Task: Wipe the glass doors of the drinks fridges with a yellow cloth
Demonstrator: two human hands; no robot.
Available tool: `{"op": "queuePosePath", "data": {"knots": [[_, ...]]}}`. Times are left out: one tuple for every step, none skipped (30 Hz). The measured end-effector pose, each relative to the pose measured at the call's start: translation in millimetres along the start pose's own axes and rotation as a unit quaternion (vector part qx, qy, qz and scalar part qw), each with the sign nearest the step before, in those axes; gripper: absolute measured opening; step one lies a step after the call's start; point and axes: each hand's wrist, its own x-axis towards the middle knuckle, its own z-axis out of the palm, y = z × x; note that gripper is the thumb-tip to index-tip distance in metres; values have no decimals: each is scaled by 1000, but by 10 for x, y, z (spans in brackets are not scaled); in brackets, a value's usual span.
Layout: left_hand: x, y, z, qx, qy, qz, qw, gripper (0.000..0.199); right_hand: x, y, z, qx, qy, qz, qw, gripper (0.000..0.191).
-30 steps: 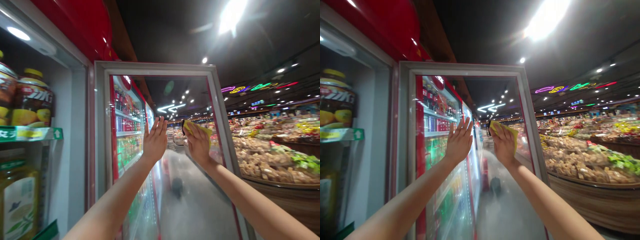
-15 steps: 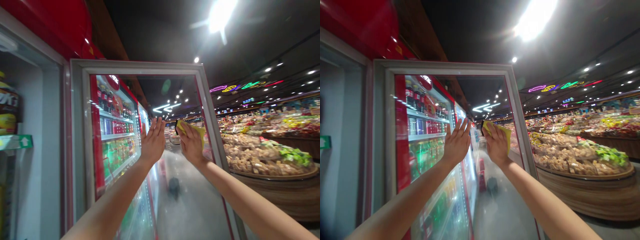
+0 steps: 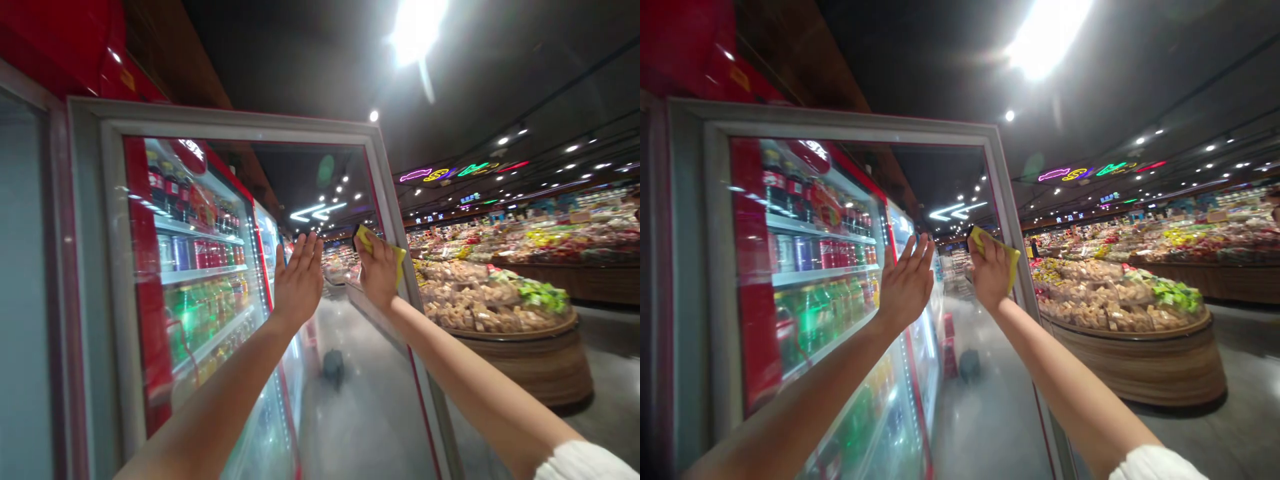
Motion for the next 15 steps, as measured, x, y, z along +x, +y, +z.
{"op": "queuePosePath", "data": {"knots": [[19,15,16,-2,4,2,1000,66,117,25,15,6,5,0,1000,58],[36,31,32,-3,8,3,1000,66,212,54,29,13,10,0,1000,57],[46,48,48,-3,12,5,1000,66,265,86,41,19,14,-4,1000,57],[49,65,63,-3,16,6,1000,66,262,117,50,25,18,-11,999,57],[44,80,76,-3,21,7,1000,66,202,144,57,30,22,-21,999,58],[33,94,87,-3,24,8,1000,66,96,166,62,33,23,-31,999,59],[19,106,97,-2,26,9,1000,65,-36,185,66,34,23,-40,998,60],[4,115,104,-1,28,11,1000,64,-169,200,70,33,21,-48,998,61],[-9,123,110,0,28,14,1000,63,-276,212,73,33,17,-53,998,62],[-18,131,113,-1,28,16,999,63,-337,223,78,34,12,-56,998,64],[-20,138,116,-2,28,16,999,63,-342,233,84,38,8,-56,998,65],[-17,147,119,-5,28,15,999,63,-291,241,91,45,5,-54,998,66],[-12,158,121,-8,28,12,1000,62,-197,249,100,55,4,-49,997,67],[-7,172,124,-11,28,8,1000,62,-83,256,110,66,3,-43,997,68],[-6,188,127,-14,27,5,1000,62,25,263,121,76,4,-39,996,68]]}}
